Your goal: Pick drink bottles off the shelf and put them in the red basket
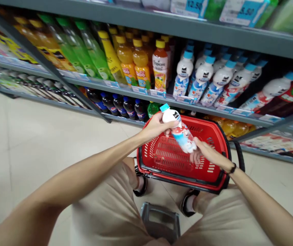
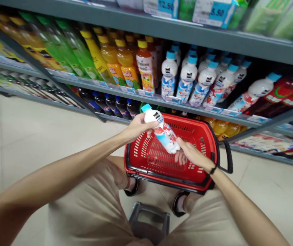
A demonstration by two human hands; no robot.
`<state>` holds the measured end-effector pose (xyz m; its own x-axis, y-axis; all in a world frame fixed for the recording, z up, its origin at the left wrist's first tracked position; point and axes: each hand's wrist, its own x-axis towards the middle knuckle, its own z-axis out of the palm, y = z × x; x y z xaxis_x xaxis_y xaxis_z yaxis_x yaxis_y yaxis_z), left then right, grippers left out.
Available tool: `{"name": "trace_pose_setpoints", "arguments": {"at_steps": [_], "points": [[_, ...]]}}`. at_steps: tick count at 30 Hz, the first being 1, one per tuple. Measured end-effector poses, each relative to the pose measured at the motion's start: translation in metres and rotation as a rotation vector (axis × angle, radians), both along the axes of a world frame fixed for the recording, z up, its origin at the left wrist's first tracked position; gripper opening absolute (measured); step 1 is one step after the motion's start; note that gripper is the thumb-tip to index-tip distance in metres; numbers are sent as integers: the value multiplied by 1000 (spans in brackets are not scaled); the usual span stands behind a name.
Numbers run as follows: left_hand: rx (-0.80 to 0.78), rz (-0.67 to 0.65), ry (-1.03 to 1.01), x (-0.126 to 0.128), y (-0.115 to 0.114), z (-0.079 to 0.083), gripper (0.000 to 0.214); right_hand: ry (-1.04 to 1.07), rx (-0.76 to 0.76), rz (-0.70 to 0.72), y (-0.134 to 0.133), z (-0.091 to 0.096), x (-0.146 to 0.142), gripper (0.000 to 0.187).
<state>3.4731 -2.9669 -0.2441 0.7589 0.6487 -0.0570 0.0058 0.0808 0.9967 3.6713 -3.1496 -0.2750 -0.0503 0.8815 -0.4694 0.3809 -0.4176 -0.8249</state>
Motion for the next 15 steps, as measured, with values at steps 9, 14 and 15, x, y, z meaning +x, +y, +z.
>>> {"name": "trace_pose_setpoints", "arguments": {"at_steps": [9,14,15], "points": [[919,-415,437,31,-37,-62,54,-846,-280,231,-6,-2,57,32],[1060,-640,782,99,-48,-121,59,-842,-327,227,-12,2,62,35],[1062,-647,818,114,-50,-134,57,-835,-332,218,-14,3,62,37]]}}
